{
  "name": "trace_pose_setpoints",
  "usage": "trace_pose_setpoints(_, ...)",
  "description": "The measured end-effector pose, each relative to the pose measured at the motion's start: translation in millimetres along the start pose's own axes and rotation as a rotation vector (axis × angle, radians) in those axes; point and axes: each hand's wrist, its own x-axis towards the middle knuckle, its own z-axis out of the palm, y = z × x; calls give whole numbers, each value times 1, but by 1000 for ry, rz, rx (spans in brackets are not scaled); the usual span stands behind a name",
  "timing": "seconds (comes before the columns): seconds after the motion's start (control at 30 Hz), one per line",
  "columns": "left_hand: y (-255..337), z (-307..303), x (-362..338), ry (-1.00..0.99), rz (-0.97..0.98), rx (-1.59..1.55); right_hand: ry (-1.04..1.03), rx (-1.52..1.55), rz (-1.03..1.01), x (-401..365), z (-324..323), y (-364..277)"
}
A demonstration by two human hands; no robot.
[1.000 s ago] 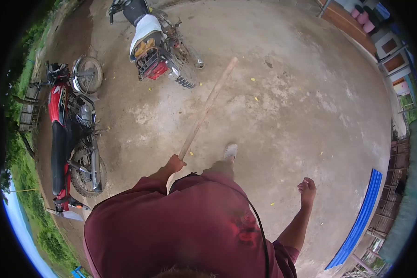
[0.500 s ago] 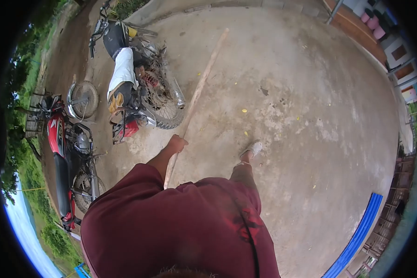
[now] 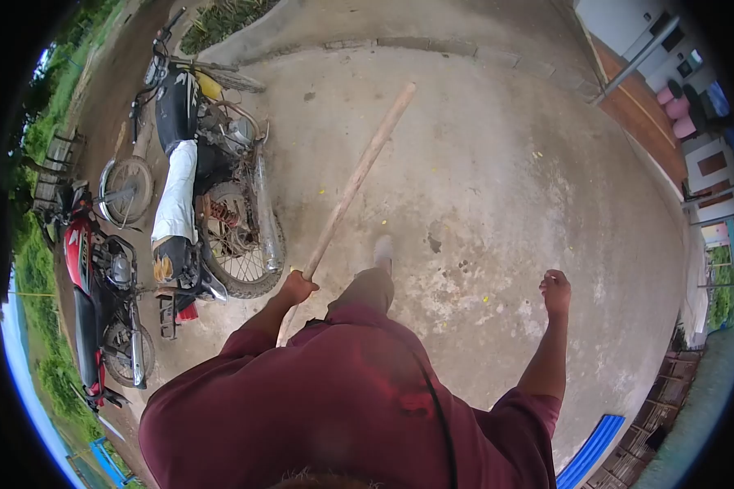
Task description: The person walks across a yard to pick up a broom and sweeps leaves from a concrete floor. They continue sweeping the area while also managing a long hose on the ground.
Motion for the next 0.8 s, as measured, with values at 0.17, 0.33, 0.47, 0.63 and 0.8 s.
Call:
trace_pose_setpoints(0.17,21,-14,97,-25,-163,-35,-43,79,-64,96,70,-116)
trace_pose_setpoints(0.33,80,-101,202,-141,-39,-36,-389,24,426,101,159,-56)
trace_pose_setpoints(0.47,119,-163,281,-106,-27,-11,-775,-489,-393,82,172,15)
trace_pose_setpoints(0.63,197,-218,339,119,-353,-218,-716,-140,639,196,183,-17)
trace_pose_setpoints(0.8,297,-242,392,194,-346,-285,-653,-62,822,372,183,-46)
